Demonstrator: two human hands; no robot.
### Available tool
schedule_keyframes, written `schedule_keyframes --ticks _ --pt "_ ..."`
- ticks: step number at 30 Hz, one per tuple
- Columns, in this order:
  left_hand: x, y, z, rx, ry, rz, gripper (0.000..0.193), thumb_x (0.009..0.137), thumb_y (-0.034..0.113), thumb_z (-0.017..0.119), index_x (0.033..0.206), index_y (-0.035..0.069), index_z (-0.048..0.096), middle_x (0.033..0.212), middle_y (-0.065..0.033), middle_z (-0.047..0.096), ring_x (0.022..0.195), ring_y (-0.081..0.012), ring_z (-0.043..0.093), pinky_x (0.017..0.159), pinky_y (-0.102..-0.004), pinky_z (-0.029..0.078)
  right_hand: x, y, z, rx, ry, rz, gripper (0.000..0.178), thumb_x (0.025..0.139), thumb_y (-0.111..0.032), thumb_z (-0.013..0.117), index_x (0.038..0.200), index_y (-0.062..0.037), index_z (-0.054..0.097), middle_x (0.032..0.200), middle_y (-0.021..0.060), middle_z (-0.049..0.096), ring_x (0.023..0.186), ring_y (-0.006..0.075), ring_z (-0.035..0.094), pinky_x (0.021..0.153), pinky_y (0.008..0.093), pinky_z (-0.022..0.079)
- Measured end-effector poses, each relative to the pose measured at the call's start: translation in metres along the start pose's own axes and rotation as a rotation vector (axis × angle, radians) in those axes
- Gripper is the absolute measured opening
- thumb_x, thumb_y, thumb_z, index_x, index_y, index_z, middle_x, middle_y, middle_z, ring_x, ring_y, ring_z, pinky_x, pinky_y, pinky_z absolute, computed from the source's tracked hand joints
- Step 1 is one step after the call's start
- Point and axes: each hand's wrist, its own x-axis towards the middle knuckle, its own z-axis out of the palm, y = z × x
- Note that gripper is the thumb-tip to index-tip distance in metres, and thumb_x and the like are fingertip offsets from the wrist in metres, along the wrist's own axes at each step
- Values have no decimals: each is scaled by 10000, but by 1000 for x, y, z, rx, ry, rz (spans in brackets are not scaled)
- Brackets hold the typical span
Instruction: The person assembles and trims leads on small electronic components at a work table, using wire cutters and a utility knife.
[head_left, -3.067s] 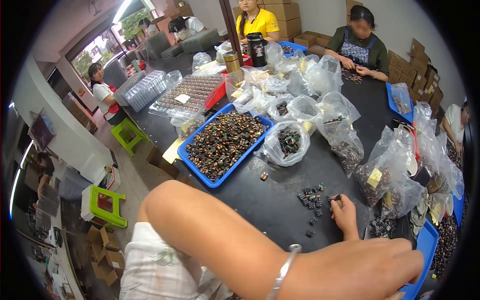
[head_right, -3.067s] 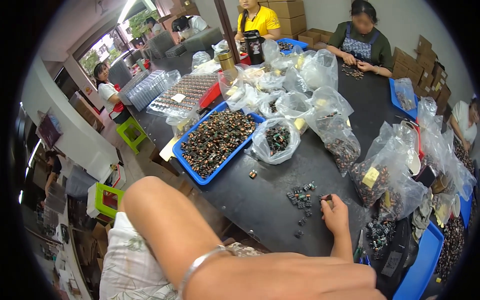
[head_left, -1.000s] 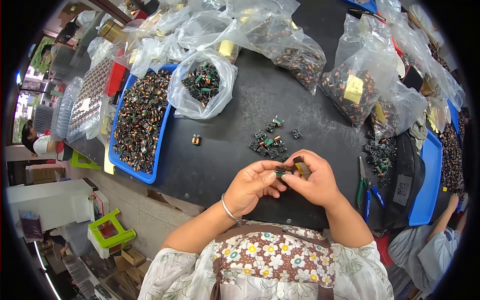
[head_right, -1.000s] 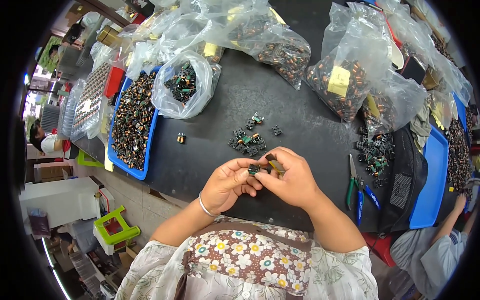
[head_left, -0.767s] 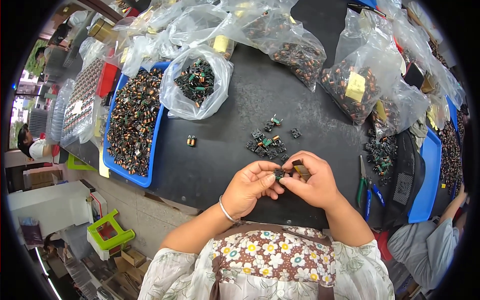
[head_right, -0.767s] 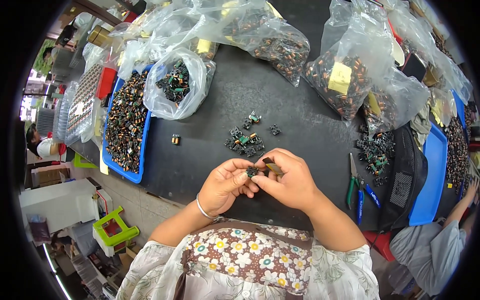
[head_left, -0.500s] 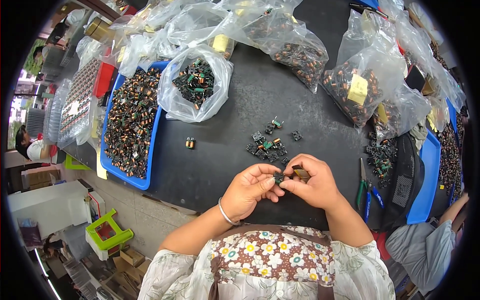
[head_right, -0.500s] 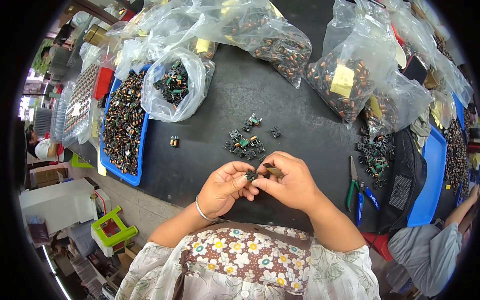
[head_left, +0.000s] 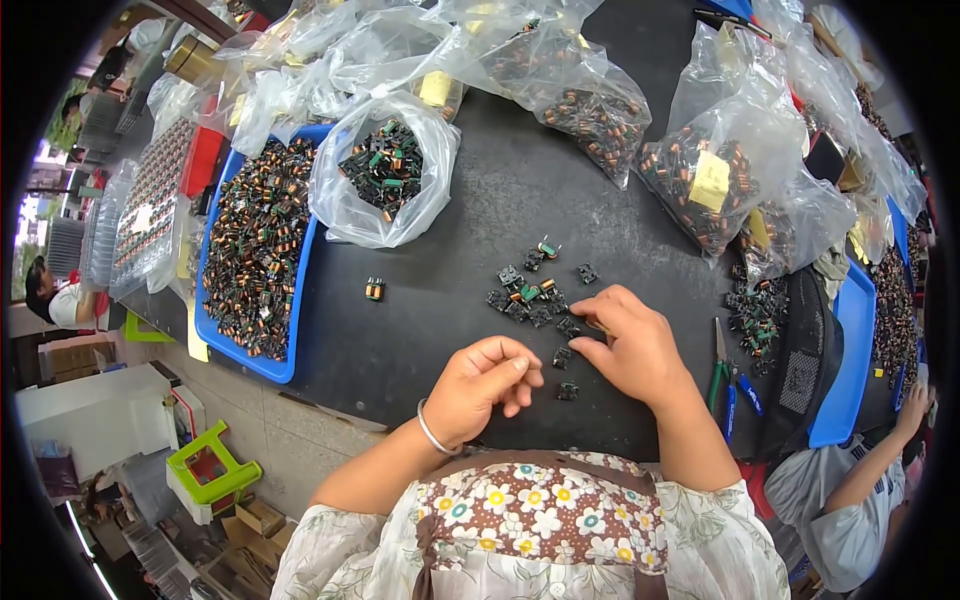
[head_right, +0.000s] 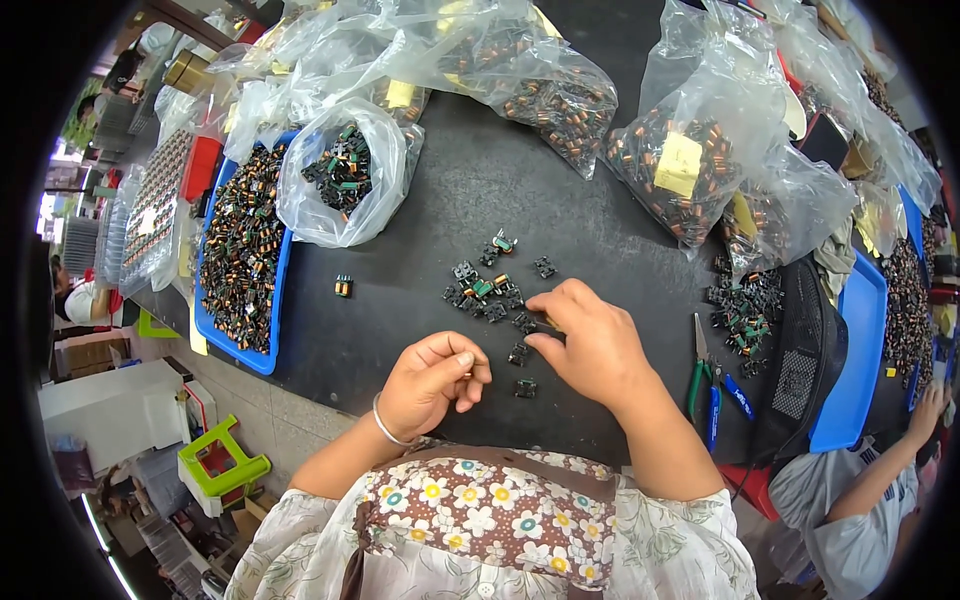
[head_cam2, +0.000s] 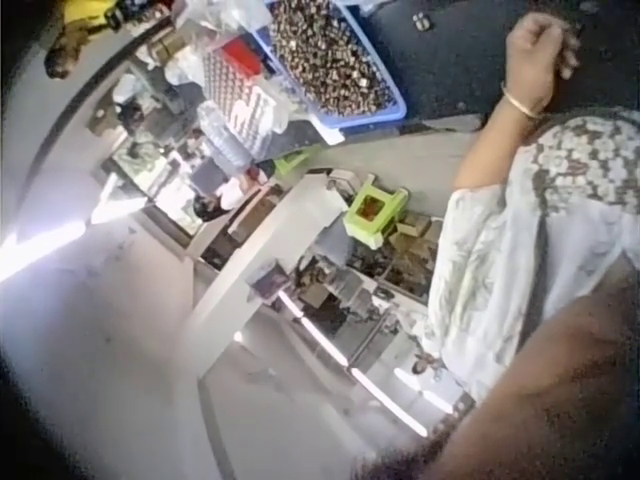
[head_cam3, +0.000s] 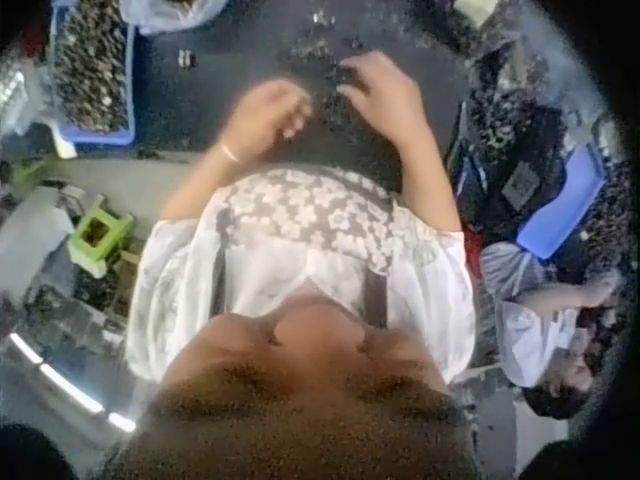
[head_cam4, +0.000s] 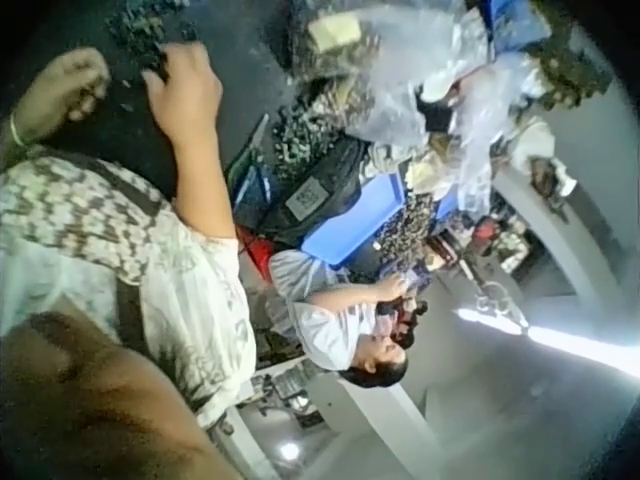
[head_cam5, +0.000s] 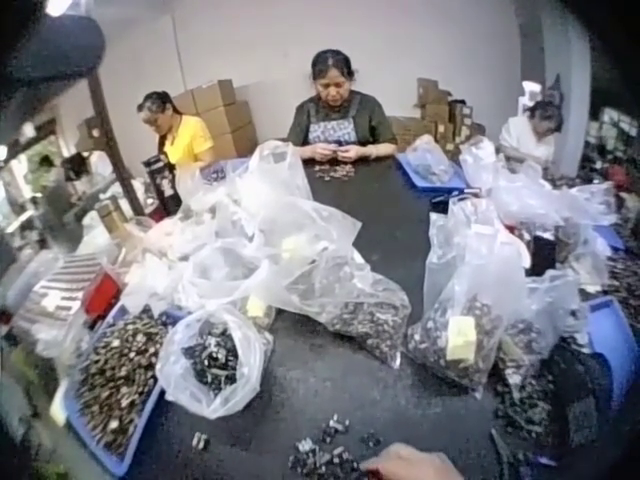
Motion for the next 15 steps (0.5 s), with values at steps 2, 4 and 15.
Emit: schedule_keyframes --ticks 2,4,15 --pt "0 5 4 130 -5 -39 224 902 97 484 1104 1 491 949 -118 598 685 -115 568 527 -206 453 0 2 2 -61 7 -21 212 672 -27 691 867 -25 608 835 69 570 685 189 582 573 287 456" --pt "0 9 9 262 -9 -76 259 903 93 480 1144 -4 479 948 -111 600 688 -109 567 523 -201 453 -1 9 3 -33 6 -26 177 677 -38 690 830 -22 603 830 67 577 665 191 579 569 292 458" --pt "3 1 21 394 -10 52 298 896 18 417 1189 2 471 1066 -114 587 760 -100 564 574 -202 477 0 1 1 33 78 24 183 699 -69 677 864 -21 613 832 76 580 616 176 568 562 275 453"
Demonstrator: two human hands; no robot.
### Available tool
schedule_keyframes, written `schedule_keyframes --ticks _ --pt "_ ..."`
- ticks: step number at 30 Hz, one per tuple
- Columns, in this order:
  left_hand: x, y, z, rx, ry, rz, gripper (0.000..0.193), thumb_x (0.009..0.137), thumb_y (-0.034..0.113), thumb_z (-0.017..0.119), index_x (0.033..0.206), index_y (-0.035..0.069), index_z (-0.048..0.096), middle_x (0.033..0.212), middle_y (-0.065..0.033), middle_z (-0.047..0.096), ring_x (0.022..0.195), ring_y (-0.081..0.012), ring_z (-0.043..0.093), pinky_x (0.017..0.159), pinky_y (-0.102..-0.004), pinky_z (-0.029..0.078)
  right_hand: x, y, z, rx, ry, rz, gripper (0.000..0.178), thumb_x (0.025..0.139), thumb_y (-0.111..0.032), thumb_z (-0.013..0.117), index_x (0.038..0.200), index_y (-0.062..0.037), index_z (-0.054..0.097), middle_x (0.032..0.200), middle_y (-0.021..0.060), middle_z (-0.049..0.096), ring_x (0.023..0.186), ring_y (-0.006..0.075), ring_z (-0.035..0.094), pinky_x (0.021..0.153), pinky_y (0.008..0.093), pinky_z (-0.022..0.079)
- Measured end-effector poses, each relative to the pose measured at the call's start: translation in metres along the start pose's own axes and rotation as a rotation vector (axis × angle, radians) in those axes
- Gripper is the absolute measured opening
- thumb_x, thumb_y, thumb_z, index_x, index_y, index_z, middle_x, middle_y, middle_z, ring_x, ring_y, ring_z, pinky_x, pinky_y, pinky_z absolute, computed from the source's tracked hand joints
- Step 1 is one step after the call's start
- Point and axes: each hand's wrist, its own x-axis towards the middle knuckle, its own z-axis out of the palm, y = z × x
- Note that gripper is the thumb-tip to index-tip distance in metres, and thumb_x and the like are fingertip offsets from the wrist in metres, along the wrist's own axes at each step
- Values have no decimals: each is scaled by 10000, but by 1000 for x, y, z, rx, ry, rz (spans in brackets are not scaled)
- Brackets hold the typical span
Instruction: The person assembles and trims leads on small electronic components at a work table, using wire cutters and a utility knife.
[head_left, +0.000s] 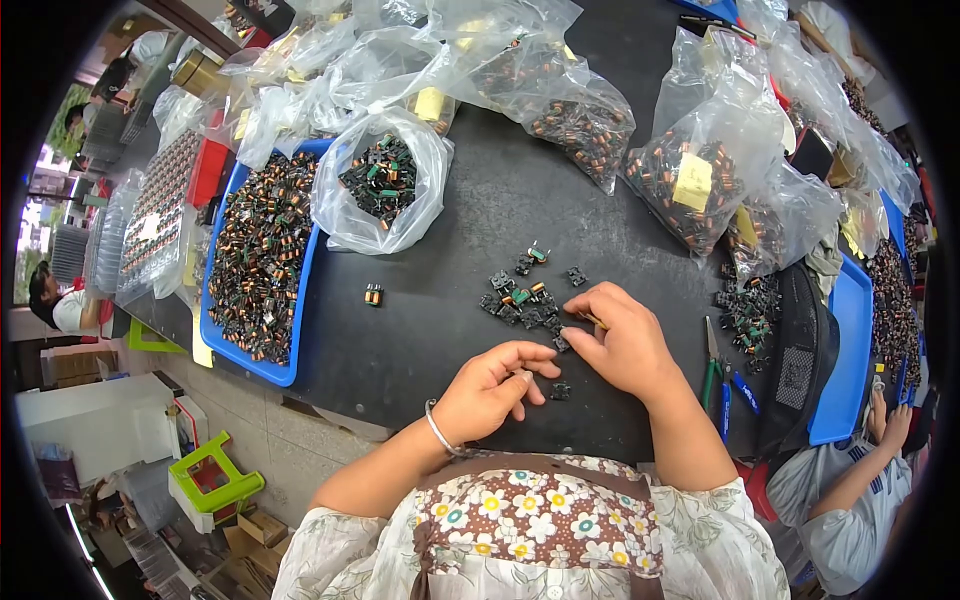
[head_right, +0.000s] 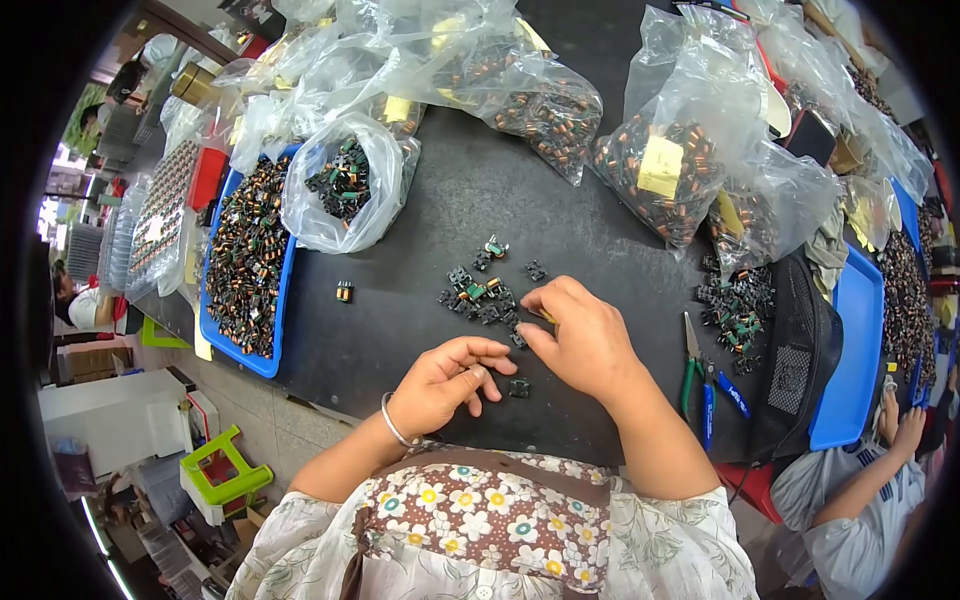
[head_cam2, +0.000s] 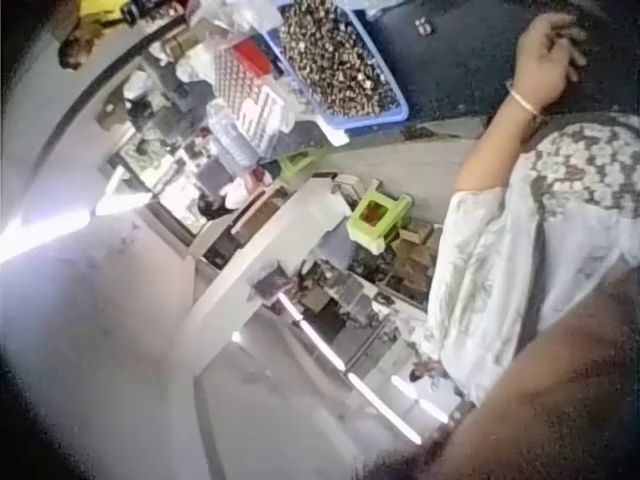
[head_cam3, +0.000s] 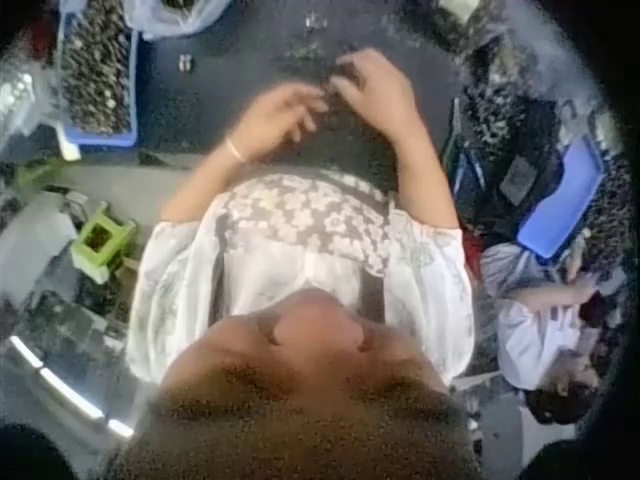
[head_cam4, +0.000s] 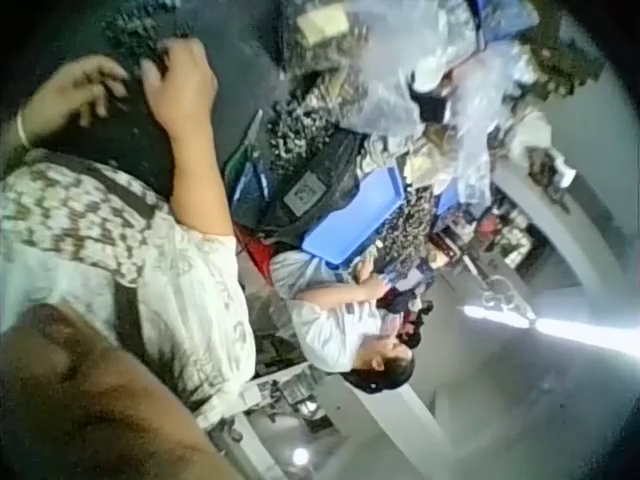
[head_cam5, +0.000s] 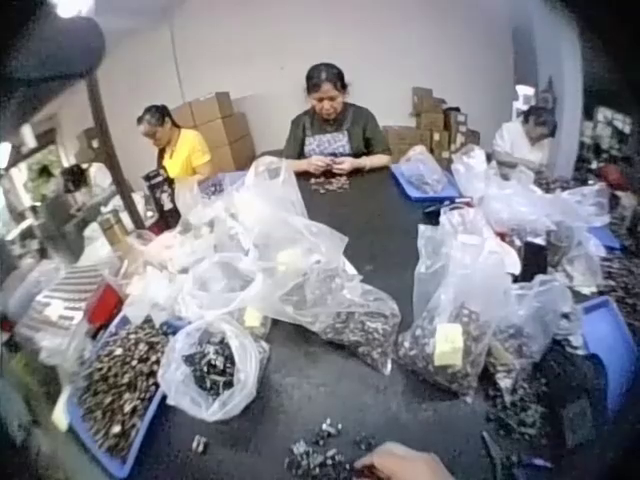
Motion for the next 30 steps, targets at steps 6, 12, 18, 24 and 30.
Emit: schedule_keyframes --ticks 6,12,18,24,30 --pt "-1 -1 0 -7 43 30 262 890 23 449 1146 -11 493 960 -109 606 683 -95 553 526 -191 457 -4 -1 -7 -57 -81 32 228 690 -150 703 863 -39 604 854 79 587 714 234 599 623 326 476" --pt "-1 1 2 -79 79 29 274 901 74 474 1161 -13 484 908 -99 609 645 -88 539 503 -182 438 -7 -1 -9 -121 -178 0 259 658 -173 733 831 -33 602 820 77 582 725 246 593 629 336 470" --pt "-3 3 6 -268 80 -22 298 905 135 509 1166 -5 482 897 -104 610 623 -96 534 491 -185 418 -8 -6 -13 174 -308 -26 258 680 -117 713 916 -56 626 802 58 571 713 206 576 618 302 455" --pt "-4 -1 2 -425 -19 -106 245 887 139 550 1082 -6 523 900 -79 612 608 -79 533 486 -172 418 -10 2 -7 382 -331 -226 376 679 -12 694 1044 -73 633 801 47 562 685 143 546 584 248 434" --pt "-7 0 5 -507 1 -42 193 872 113 566 1032 13 523 856 -65 596 607 -89 534 476 -184 404 -11 -8 -7 463 -333 12 286 686 -22 710 955 -15 611 822 37 547 622 63 495 528 201 394"
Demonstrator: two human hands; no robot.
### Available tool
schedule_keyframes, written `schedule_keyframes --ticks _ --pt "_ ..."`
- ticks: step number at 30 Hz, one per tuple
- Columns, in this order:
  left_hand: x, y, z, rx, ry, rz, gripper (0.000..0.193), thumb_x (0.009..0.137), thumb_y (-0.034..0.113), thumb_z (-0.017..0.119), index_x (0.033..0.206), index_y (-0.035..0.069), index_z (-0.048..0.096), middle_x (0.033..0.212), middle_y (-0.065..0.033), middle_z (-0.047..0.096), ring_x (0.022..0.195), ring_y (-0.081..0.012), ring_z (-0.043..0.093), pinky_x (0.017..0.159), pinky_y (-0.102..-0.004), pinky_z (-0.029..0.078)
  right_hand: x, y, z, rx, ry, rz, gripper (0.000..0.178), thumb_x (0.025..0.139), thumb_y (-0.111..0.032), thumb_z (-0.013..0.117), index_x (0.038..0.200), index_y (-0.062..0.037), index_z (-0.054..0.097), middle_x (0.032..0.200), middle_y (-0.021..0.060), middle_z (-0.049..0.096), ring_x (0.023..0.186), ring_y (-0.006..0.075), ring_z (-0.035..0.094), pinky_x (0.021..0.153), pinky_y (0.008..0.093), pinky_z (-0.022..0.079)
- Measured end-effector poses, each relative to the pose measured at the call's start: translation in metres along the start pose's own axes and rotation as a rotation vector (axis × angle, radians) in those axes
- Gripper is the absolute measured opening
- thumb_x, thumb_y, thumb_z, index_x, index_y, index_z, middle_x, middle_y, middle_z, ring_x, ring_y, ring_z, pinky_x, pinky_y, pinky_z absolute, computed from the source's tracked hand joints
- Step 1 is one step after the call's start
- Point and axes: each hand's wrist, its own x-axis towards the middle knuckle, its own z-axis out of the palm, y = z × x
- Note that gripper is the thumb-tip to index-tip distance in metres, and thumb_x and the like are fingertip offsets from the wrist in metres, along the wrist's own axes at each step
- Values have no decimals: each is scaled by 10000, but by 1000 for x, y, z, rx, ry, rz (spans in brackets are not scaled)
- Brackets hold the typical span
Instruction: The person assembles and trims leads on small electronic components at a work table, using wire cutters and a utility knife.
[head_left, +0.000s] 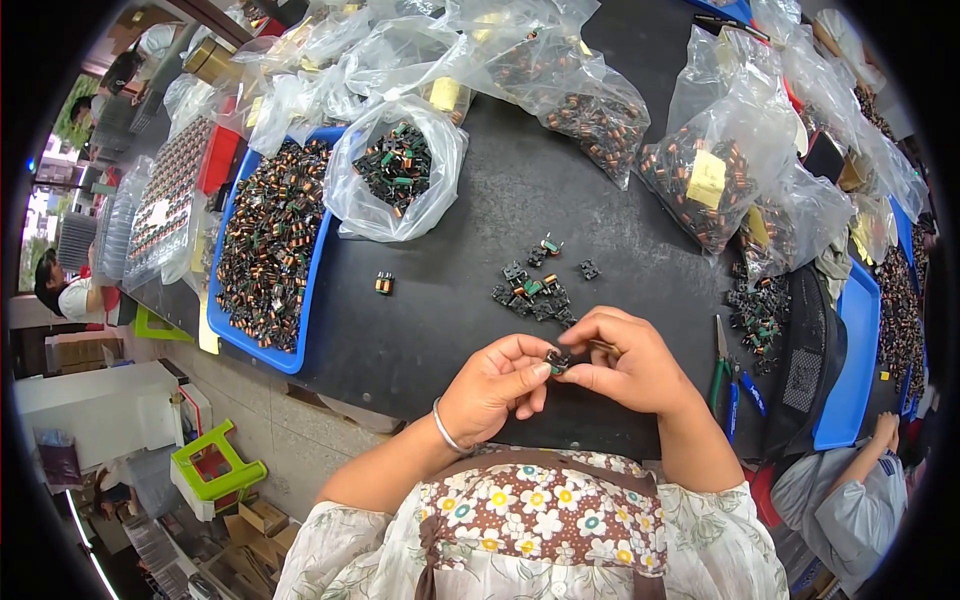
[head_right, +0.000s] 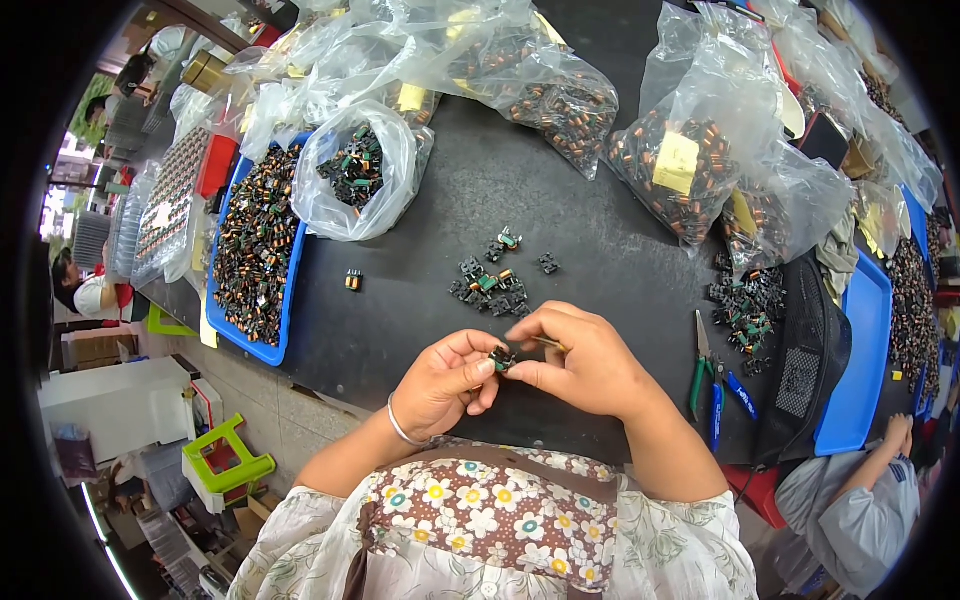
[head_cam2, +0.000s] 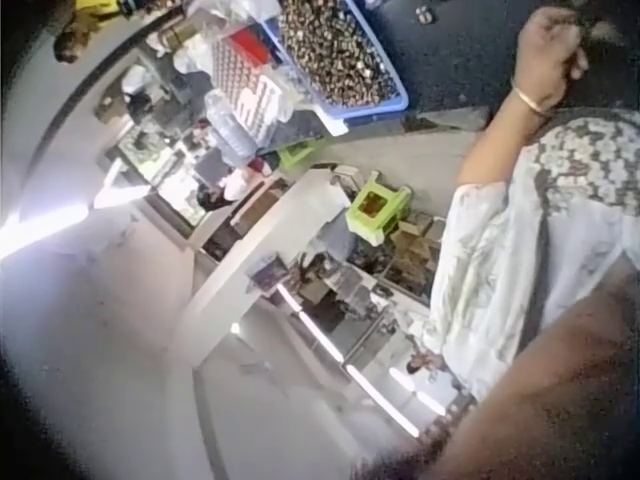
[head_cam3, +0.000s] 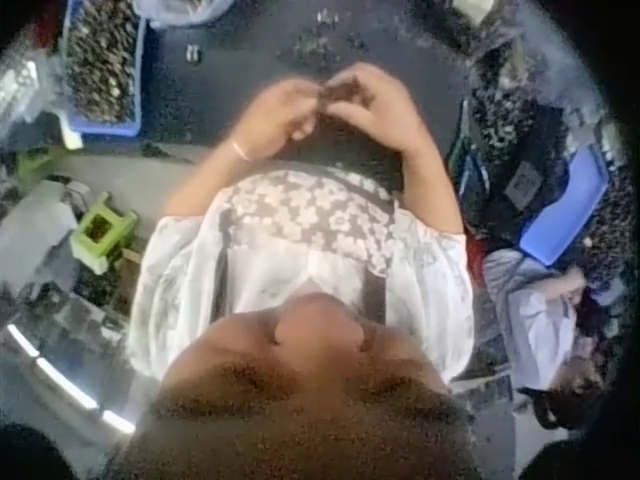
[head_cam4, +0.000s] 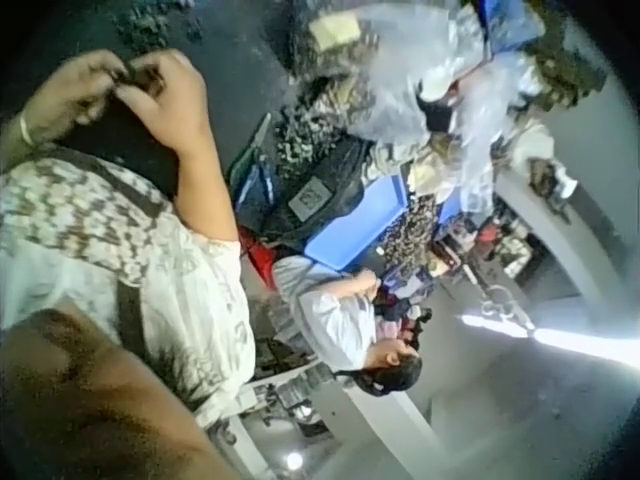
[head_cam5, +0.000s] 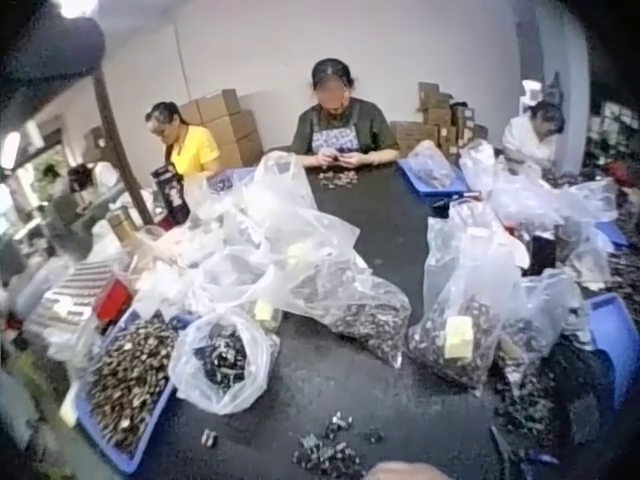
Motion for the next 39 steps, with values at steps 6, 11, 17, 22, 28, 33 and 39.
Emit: schedule_keyframes --ticks 6,11,17,22,28,33,39 --pt "-1 -3 0 -18 24 6 189 870 82 560 1043 28 509 827 -43 581 609 -88 535 482 -186 403 0 1 8 4 61 -11 204 684 -41 727 807 5 571 812 38 547 552 40 455 478 189 364" --pt "-1 -2 2 -8 35 1 178 871 78 555 1037 31 508 834 -47 578 627 -98 540 496 -199 404 0 1 8 -20 82 -30 192 687 -36 721 803 3 573 798 42 552 556 43 462 478 193 366" --pt "-2 -2 3 -43 49 0 190 883 114 552 1050 29 517 848 -32 576 654 -83 543 514 -191 420 -1 1 8 -60 88 -56 187 685 -32 722 796 3 575 786 46 557 565 52 472 489 198 375" --pt "-1 -2 2 -30 40 -26 191 891 143 547 1047 35 526 844 -23 575 663 -83 544 525 -194 422 -1 2 8 -73 113 -84 192 671 -31 731 785 -2 580 773 49 560 565 67 484 494 205 382" --pt "-2 -4 1 -62 29 -53 195 893 167 547 1040 39 532 843 -19 574 678 -80 545 547 -200 421 -2 2 9 -133 130 -110 195 662 -35 738 771 -3 580 764 53 561 562 78 495 492 212 386" --pt "-2 -4 1 -41 23 -22 198 895 177 545 1036 39 534 846 -25 577 691 -88 554 555 -207 433 -1 1 9 -119 128 -108 177 670 -31 726 776 -4 586 762 53 561 554 78 489 488 210 382" --pt "-4 -2 0 -69 28 15 187 879 144 565 1029 38 529 855 -40 584 706 -102 569 554 -209 444 -1 -1 7 -1 88 -75 179 692 -24 706 841 5 610 772 48 559 567 62 482 494 201 379"
